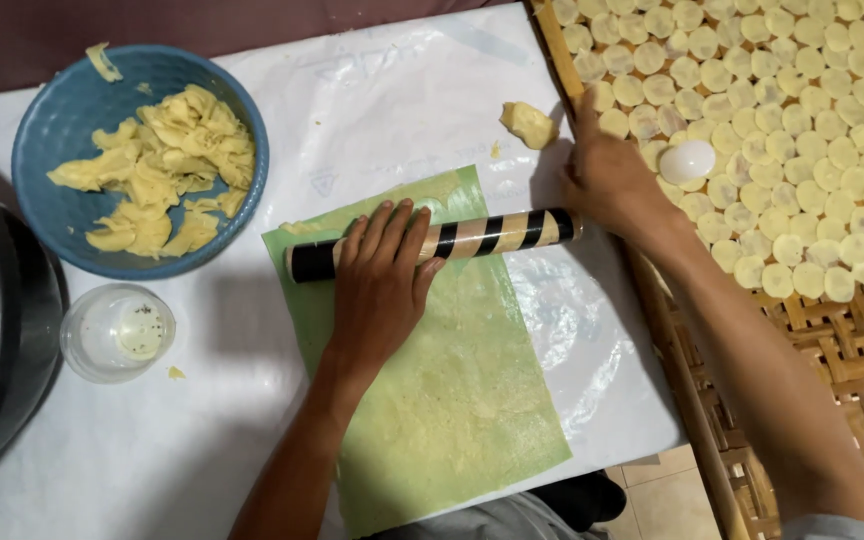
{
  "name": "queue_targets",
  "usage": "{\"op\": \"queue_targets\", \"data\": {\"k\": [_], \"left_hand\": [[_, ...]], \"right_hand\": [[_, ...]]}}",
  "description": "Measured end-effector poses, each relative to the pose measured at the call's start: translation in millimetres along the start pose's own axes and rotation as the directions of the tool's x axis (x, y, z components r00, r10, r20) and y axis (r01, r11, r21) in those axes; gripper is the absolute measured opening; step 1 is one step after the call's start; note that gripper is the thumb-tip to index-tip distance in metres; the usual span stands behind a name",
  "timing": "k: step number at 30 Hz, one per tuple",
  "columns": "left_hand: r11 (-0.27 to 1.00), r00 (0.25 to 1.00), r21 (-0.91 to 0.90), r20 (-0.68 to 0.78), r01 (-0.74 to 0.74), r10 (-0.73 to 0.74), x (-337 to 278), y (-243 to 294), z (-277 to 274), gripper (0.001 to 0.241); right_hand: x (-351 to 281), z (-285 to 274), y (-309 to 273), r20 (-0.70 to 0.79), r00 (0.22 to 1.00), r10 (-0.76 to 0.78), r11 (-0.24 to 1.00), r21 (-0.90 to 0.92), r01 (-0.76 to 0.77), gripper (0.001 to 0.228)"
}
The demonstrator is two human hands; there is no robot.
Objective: Flattening dough paste into small circular discs using a rolling pin.
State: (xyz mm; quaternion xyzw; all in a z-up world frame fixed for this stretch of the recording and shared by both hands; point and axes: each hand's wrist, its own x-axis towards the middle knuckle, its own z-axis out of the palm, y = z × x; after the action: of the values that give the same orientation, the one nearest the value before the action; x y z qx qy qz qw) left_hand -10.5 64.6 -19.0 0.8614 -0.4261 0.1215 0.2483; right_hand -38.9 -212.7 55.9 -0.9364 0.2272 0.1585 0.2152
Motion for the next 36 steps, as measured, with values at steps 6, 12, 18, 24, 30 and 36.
{"op": "queue_targets", "data": {"k": [6, 12, 18, 24, 30, 36], "left_hand": [[0.999, 0.999, 0.021, 0.039, 0.027, -0.027, 2.7, -0.6, 1.2, 0.048], [0.999, 0.998, 0.035, 0.054, 0.032, -0.034, 1.6, -1.6, 4.8, 0.048], [0.999, 0.997, 0.017, 0.07, 0.027, -0.028, -2.5, 2.1, -1.2, 0.048], [0.992, 0.995, 0.086, -0.002, -0.095, 0.096, -11.8, 1.7, -1.2, 0.05], [0.97, 0.991, 0.202, 0.002, -0.133, 0.135, -20.2, 13.5, -15.7, 0.034], [0.977, 0.992, 0.168, 0.017, -0.127, 0.126, -37.9, 32.9, -36.0, 0.046]], "right_hand": [[-68.2, 49.3, 24.9, -0.498, 0.712, -0.496, 0.717, 0.228, 0.659, 0.033], [-106.0, 116.9, 11.9, -0.303, 0.828, -0.471, 0.809, 0.226, 0.543, 0.013], [-121.4, 152.3, 0.1, -0.359, 0.613, -0.704, 0.71, -0.367, 0.601, 0.029], [-136.9, 155.9, -7.0, -0.302, 0.651, -0.696, 0.707, -0.448, 0.548, 0.052], [-147.1, 124.0, -9.8, -0.207, 0.725, -0.656, 0.754, -0.152, 0.639, 0.044], [-147.9, 123.1, 24.3, -0.223, 0.848, -0.48, 0.835, 0.179, 0.52, 0.024]]}}
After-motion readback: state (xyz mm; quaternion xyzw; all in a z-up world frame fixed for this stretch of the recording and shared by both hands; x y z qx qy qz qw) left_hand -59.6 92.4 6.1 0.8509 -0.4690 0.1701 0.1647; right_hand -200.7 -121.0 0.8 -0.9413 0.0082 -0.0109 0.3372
